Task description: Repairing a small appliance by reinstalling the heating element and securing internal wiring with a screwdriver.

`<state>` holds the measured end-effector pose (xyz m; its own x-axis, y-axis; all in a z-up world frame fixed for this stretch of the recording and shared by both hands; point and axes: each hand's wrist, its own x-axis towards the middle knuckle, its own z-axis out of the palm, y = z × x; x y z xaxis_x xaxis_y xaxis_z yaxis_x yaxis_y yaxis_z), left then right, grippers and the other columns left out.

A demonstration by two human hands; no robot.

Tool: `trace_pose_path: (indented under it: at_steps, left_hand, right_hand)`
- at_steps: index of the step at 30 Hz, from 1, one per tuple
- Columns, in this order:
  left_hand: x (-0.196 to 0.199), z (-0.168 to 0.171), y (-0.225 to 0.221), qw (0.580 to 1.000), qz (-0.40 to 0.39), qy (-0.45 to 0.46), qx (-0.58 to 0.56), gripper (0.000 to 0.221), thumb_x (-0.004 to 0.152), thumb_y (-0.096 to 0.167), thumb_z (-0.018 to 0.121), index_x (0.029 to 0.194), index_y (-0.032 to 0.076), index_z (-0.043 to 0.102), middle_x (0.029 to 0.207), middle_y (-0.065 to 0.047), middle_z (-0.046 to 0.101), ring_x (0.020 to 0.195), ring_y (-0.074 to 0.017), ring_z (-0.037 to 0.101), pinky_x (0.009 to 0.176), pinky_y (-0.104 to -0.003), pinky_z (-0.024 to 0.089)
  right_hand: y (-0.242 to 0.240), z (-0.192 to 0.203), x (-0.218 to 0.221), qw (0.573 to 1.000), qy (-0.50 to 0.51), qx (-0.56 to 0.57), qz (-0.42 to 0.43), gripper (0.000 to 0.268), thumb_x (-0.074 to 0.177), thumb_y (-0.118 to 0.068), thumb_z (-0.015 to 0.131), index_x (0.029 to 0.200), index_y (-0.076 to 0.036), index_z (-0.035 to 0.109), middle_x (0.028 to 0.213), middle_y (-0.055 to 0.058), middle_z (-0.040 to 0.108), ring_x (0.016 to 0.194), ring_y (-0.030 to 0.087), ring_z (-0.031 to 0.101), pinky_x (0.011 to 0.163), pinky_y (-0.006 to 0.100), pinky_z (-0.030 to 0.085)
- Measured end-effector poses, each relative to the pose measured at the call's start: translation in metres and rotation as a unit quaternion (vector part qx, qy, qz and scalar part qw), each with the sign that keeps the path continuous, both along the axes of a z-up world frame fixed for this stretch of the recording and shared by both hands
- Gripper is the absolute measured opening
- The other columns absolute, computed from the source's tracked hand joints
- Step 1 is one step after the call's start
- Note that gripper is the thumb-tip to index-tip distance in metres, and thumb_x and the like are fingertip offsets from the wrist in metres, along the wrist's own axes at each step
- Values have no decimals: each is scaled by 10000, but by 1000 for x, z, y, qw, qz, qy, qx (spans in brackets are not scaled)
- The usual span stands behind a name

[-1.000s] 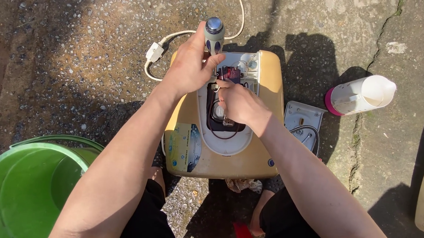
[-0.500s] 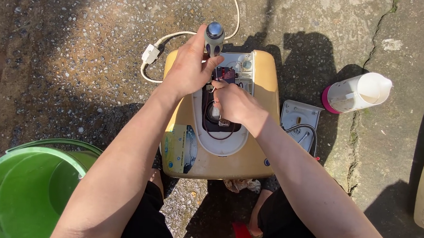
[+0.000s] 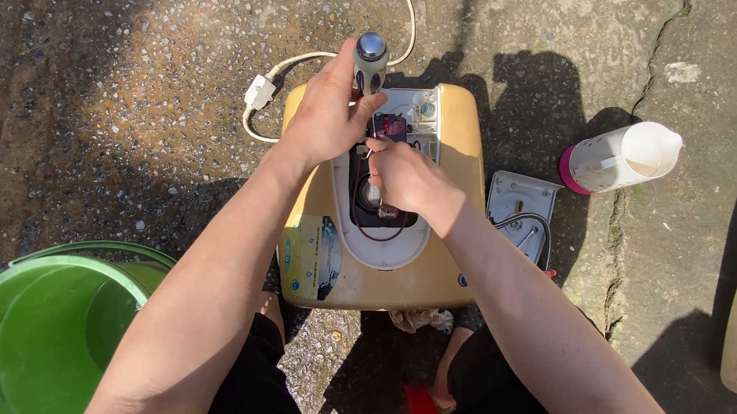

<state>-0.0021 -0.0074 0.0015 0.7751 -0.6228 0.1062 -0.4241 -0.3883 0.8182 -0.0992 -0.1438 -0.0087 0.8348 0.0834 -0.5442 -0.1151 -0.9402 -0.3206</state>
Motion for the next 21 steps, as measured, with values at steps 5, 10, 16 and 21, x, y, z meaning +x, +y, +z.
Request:
trace_pose_path:
  at_steps: [5, 10, 16, 21]
  left_hand:
    - [2, -6, -1, 1000, 1, -18, -2, 479, 1000, 230, 662, 1357, 128, 359, 1082, -163, 578, 940, -369, 564, 759, -455, 452]
    - [0, 0, 2, 1000, 23, -1, 6, 442, 1000, 240, 653, 1315, 150, 356, 1119, -165, 609, 982, -367, 549, 781, -458, 451]
    - [6, -10, 4, 998, 48, -9, -27, 413, 994, 196, 692, 1224, 106, 361, 884, -126, 567, 700, -273, 540, 682, -416, 453]
    - [4, -8, 6, 998, 45, -3, -47, 387, 1010, 211, 680, 1202, 120, 357, 880, -106, 570, 686, -240, 524, 650, -402, 437]
  right_hand:
    - [-5, -11, 0, 1000, -10, 5, 0, 191, 891, -73, 493, 706, -118, 514, 1638, 5, 425, 874, 370, 678, 634, 496, 493]
    - [-2, -5, -2, 999, 10, 9, -29, 176, 881, -80, 484, 717, -137, 512, 1637, -72, 437, 920, 334, 662, 666, 458, 482]
    - [-6, -51, -8, 986, -158, -19, 54, 548, 1036, -210, 355, 1515, 55, 386, 1499, 287, 483, 1388, 419, 461, 1007, 537, 458]
    - [4, -52, -9, 974, -148, -113, 130, 191, 842, -29, 547, 969, -62, 685, 1631, 185, 374, 1392, 355, 406, 1019, 516, 438]
